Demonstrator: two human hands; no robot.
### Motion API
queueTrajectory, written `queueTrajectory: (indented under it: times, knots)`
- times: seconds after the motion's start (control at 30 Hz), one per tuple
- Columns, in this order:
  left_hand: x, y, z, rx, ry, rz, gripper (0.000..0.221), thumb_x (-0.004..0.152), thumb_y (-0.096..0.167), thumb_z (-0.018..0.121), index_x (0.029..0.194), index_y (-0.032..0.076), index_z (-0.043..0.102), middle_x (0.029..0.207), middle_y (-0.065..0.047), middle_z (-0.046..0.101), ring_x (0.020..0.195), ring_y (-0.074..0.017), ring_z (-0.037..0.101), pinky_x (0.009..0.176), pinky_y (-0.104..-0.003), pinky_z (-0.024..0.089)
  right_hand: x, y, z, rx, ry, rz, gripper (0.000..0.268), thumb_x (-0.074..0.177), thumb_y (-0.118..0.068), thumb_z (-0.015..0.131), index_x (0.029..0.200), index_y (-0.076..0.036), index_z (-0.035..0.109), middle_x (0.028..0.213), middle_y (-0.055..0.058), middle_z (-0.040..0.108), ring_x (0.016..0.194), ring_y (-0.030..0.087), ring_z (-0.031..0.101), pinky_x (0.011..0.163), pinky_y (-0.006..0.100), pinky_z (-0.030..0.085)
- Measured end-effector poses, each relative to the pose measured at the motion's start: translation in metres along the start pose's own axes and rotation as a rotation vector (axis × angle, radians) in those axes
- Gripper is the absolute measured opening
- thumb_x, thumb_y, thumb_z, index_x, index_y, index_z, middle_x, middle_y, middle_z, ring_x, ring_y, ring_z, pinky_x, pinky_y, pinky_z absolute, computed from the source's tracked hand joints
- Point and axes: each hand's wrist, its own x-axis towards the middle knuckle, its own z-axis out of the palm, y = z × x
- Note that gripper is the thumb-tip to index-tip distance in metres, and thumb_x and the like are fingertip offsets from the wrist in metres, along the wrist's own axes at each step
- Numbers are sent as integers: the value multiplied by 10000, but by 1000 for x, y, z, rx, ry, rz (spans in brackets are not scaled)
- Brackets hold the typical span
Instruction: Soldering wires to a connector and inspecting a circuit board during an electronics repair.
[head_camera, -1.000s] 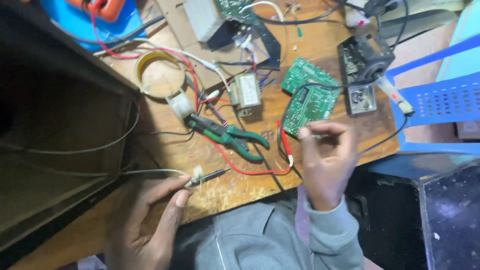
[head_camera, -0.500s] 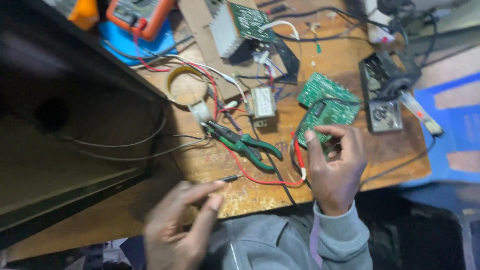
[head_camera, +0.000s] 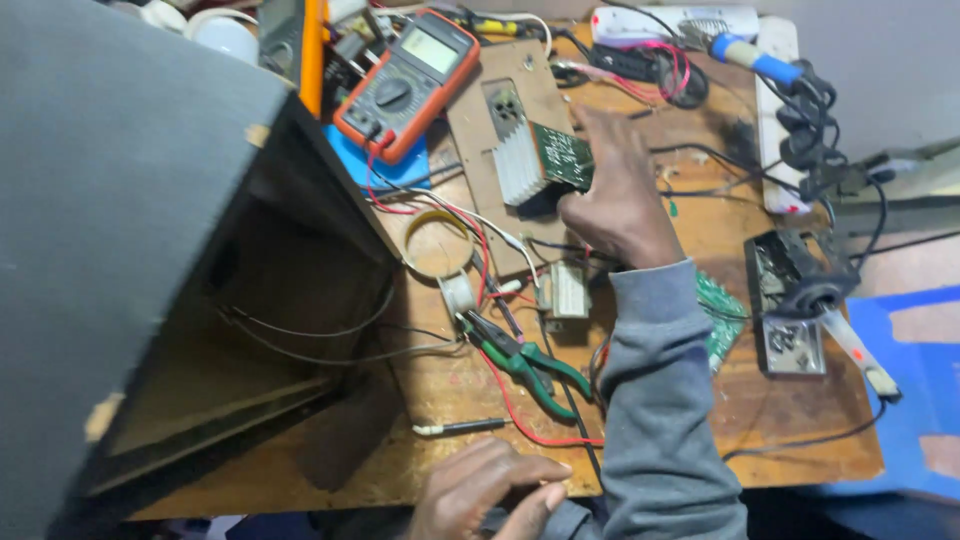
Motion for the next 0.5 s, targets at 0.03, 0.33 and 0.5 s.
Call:
queueTrajectory:
  times: [0.03,0.33,0.5]
  knots:
    - [2,2,-3,6,6,1,146,956,177,696,942,42,748,738,-72,719,580,-187,643,604,-284,495,5,0,4,4,0,-8,935,607,-127,629,1510,12,427,1377,236,501,1279,407,452,1068,477,370]
    - [4,1,-22,-21,47,-255,102,887,164,740,953,122,806,771,-16,753,596,-107,623,547,-230,436,-25,-69,-45,4,170,-127,844,781,-518,836,1506,-189,556,1236,95,560,1092,272,388,922,392,287]
    - [21,4,-36,-528,101,-553,649,872,293,736,1440,59,527,1365,-155,689,1197,-214,711,925,-311,625,-89,-120,-53,692,411,-258,833,755,-329,860,1446,-161,426,1456,74,551,1380,245,617,1346,456,512]
